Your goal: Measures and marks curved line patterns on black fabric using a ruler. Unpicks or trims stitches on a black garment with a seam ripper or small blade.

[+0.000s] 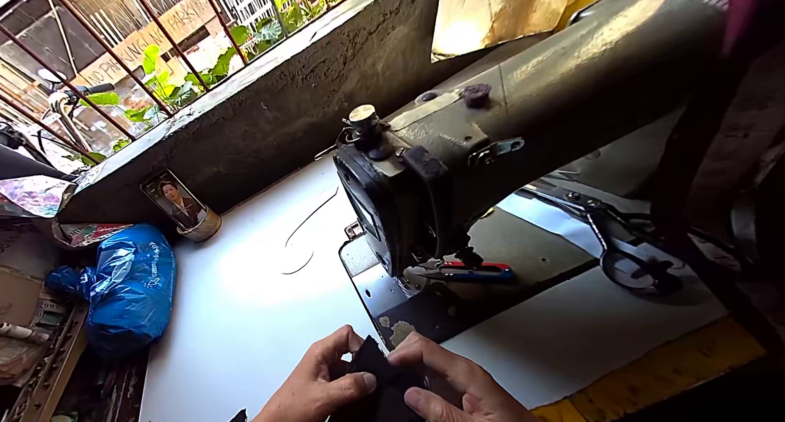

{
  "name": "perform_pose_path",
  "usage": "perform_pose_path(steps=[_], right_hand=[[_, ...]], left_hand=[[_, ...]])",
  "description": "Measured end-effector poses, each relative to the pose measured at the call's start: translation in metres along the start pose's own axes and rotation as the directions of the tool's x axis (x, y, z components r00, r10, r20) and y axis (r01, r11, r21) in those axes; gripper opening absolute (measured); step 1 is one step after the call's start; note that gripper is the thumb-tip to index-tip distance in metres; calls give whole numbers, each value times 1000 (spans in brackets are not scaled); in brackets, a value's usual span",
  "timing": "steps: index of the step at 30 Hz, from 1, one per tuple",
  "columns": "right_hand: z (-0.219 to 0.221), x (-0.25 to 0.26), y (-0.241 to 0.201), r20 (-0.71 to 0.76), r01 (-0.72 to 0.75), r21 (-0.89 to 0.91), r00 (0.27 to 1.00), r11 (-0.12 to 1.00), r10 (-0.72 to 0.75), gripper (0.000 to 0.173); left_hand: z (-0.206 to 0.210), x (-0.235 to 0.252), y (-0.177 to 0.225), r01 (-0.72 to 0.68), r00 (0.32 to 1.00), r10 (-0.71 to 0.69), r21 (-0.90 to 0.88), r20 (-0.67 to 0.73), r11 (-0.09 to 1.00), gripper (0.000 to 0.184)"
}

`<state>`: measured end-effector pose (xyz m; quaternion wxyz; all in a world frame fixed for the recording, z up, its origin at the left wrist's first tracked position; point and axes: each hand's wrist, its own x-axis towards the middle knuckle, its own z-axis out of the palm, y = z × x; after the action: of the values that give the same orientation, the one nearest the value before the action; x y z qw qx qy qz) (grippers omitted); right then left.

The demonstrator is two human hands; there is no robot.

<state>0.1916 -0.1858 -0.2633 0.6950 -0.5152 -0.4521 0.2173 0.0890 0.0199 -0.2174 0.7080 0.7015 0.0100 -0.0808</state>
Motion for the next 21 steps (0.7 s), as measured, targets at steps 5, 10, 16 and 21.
perform_pose_path(steps=[5,10,16,21], right_hand=[[-4,-6,-3,38,-24,-23,999,999,25,35],[-4,2,-8,30,82,-111,996,990,-79,34],[-4,12,-20,26,263,-277,963,924,-267,28],[-4,17,-15,95,335,-412,941,848,-325,21]], left_hand=[[7,-5,0,-124,984,114,-68,-134,990,17],[21,-19,33,-161,925,223,216,-306,963,28],[49,-28,35,-78,868,203,280,-453,957,25],[52,-34,29,-71,832,219,293,-511,954,14]])
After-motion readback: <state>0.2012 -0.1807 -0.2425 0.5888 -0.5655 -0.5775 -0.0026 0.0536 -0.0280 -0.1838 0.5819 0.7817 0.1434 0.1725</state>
